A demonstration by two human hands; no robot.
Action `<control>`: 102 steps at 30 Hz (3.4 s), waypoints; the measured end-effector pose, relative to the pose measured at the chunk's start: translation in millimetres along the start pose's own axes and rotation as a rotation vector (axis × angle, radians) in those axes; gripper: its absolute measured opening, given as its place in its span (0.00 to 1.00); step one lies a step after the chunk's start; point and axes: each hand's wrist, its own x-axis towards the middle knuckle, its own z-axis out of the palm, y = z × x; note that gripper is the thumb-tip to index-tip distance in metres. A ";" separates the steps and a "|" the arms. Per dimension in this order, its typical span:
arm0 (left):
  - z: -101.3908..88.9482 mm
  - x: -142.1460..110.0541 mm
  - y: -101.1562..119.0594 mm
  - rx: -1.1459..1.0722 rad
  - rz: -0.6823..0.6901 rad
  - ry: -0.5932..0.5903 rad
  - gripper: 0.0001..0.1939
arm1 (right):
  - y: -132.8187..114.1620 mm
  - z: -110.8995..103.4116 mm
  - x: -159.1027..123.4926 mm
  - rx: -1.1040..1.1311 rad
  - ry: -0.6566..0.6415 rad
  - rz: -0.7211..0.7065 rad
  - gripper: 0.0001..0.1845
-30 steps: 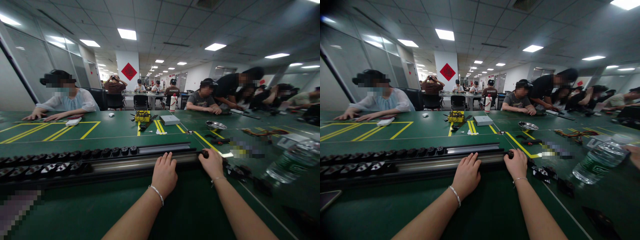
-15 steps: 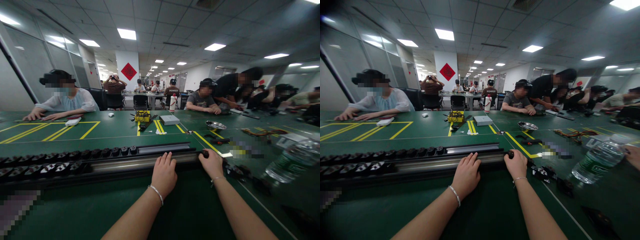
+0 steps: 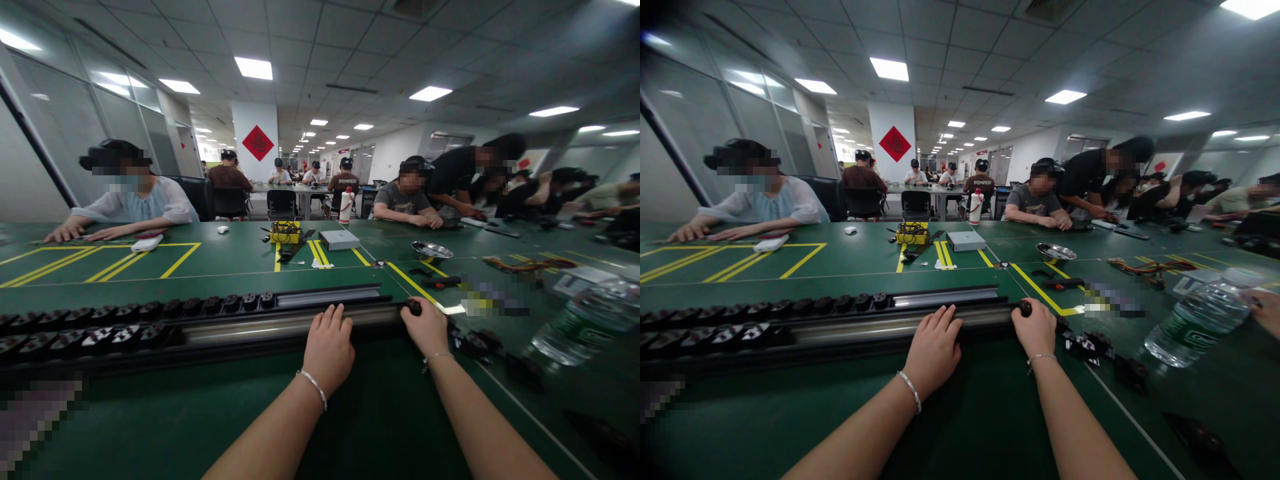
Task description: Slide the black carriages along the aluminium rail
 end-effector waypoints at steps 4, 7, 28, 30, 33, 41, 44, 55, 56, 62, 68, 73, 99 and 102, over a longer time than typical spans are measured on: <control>0.1 -0.3 0.0 -0.001 -0.003 0.000 0.20 | 2.7 0.5 1.7 0.006 -0.002 0.013 0.19; 0.5 -0.3 -0.2 0.000 -0.006 0.000 0.20 | 3.3 0.5 2.1 0.019 0.003 0.010 0.19; -1.4 -0.3 0.3 0.008 -0.004 -0.010 0.20 | 1.8 -2.0 1.7 0.053 -0.003 0.044 0.19; -2.0 -0.2 0.5 0.010 -0.007 -0.010 0.19 | 1.8 -2.5 2.1 0.060 -0.008 0.051 0.19; -2.8 -0.2 0.7 0.011 -0.008 -0.016 0.19 | 1.4 -3.3 2.2 0.065 -0.006 0.055 0.19; -2.3 -0.3 0.8 0.008 -0.011 -0.019 0.19 | -1.3 -4.5 0.5 0.065 -0.004 0.075 0.20; -1.7 -0.4 0.4 0.009 -0.011 -0.015 0.19 | -1.9 -5.0 0.1 0.066 -0.008 0.078 0.21; -3.7 -0.2 0.9 0.013 -0.009 -0.029 0.19 | 0.4 -6.9 1.6 0.085 -0.018 0.147 0.21; -3.7 -0.3 1.0 0.011 -0.008 -0.028 0.19 | 1.1 -6.5 1.7 0.083 -0.017 0.152 0.21; -3.3 -0.1 0.9 0.016 -0.012 -0.030 0.20 | 4.4 -4.7 2.2 0.085 0.010 0.131 0.21; -3.0 0.0 0.8 0.007 -0.012 -0.023 0.19 | 2.6 -6.4 2.4 0.070 -0.010 0.161 0.21; -3.4 0.2 1.6 0.008 -0.016 -0.025 0.19 | 2.4 -6.2 2.2 0.078 0.006 0.152 0.21; -1.4 -0.6 0.4 0.016 -0.003 -0.013 0.17 | 1.9 -5.4 2.5 0.138 0.018 0.109 0.20; -0.3 -0.1 0.0 0.020 -0.004 -0.006 0.16 | 4.0 -1.9 3.2 0.134 0.087 0.044 0.21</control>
